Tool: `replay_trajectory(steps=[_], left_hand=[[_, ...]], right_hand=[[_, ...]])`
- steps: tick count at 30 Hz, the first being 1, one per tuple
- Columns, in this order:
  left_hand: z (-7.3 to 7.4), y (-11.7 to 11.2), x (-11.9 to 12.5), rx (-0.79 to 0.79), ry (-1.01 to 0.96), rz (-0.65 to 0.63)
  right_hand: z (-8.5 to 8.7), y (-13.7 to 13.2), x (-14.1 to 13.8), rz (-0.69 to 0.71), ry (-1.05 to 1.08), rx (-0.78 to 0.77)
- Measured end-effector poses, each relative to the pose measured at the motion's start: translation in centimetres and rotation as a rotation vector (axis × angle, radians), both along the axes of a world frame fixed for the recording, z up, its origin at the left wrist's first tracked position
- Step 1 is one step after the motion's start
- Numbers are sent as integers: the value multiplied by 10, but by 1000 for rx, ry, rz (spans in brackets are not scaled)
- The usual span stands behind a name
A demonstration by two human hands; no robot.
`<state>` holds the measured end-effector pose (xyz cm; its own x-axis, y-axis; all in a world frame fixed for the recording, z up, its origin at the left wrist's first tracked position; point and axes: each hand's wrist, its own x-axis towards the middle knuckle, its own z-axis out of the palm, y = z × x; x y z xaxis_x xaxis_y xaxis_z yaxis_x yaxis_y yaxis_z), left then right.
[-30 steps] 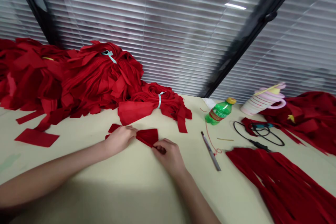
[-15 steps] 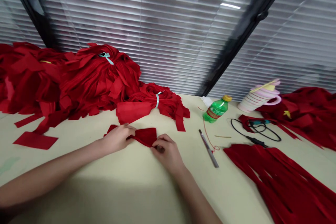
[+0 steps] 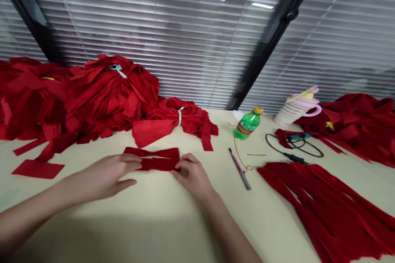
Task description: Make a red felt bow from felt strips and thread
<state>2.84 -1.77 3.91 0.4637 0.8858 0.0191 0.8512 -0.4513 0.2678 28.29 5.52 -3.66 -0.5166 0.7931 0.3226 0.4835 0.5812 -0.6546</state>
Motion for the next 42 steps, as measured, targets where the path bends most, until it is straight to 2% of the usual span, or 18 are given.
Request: replay_trajectory(steps=[2, 5, 7, 9, 16, 19, 26, 31, 35, 38, 42], left_hand=[[-21, -11, 5, 22, 23, -35], [-53, -22, 10, 138, 62, -21], [-68, -26, 11, 186, 90, -12], [-76, -27, 10, 198, 106, -12], [-78, -28, 9, 196, 154, -27], [-77, -31, 12, 213, 166, -12], [-71, -32, 16, 231, 76, 44], [-78, -20, 9, 257, -81, 55], [-82, -17, 6, 316, -127, 32], [-82, -16, 6, 331, -129, 12], [-79, -14, 6, 271, -168, 37]], right_hand=[[0, 0, 0, -28, 21, 46], [-1, -1, -2, -58, 42, 107], [0, -3, -4, -60, 39, 138], [2, -4, -9, -42, 16, 149], [4, -15, -45, 70, -285, 215], [1, -22, -56, 98, -334, 252], [1, -36, -53, 112, -252, 158], [-2, -35, -49, 102, -163, 73], [-2, -31, -50, 115, -155, 34], [-1, -30, -49, 96, -179, 16], [-3, -29, -49, 112, -187, 63]])
